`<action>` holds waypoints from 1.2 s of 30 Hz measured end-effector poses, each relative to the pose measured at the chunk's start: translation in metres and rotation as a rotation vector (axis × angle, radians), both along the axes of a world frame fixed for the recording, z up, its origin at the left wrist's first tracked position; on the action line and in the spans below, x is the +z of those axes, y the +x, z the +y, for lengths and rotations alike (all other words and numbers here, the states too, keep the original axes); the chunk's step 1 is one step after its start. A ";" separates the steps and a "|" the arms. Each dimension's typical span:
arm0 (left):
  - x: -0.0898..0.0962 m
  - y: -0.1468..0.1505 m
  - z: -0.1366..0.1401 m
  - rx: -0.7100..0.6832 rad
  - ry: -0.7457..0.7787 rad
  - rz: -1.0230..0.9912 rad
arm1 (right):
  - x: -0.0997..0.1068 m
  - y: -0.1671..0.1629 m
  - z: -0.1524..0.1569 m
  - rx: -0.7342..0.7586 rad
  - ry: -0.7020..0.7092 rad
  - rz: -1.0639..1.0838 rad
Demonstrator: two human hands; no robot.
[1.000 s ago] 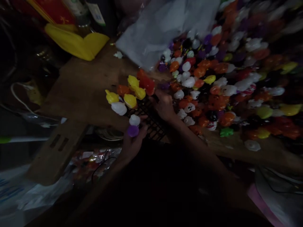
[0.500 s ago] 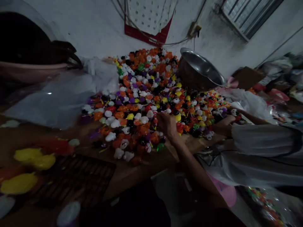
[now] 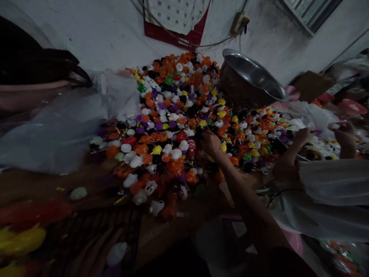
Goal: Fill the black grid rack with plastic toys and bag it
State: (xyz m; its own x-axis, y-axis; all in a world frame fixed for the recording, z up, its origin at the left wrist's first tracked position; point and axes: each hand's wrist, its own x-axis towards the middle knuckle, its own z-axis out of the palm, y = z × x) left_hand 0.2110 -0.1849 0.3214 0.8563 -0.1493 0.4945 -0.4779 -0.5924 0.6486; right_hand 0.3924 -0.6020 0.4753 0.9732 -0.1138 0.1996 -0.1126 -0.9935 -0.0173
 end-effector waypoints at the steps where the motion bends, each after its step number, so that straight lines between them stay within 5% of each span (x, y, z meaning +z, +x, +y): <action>1: -0.005 0.002 -0.002 -0.001 0.003 -0.005 | 0.002 -0.001 -0.002 -0.001 0.020 -0.036; 10: -0.007 -0.014 -0.013 0.026 0.033 -0.023 | 0.019 -0.038 0.049 0.283 0.494 -0.274; 14: 0.004 -0.013 -0.016 0.031 0.031 -0.098 | 0.020 -0.068 0.095 0.405 0.841 -0.124; 19: 0.040 -0.039 -0.012 -0.038 -0.120 -0.109 | 0.000 -0.098 0.153 0.641 1.198 0.114; 23: 0.054 -0.080 0.007 0.090 -0.197 0.054 | -0.033 -0.112 0.201 0.704 1.194 0.139; 28: 0.041 -0.118 0.034 0.201 -0.200 0.204 | -0.063 -0.130 0.243 0.616 1.275 0.222; 32: 0.034 -0.119 0.041 0.221 -0.294 0.210 | -0.068 -0.131 0.251 0.680 1.208 0.241; 36: 0.047 -0.101 0.032 0.323 -0.431 0.300 | -0.066 -0.130 0.254 0.668 1.150 0.187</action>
State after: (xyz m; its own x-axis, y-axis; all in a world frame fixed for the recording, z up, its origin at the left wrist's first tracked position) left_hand 0.1100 -0.1529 0.3685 0.9361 0.3003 0.1828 -0.0774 -0.3313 0.9403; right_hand 0.2623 -0.3479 0.4091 0.9096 0.3786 0.1710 0.2922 -0.2904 -0.9112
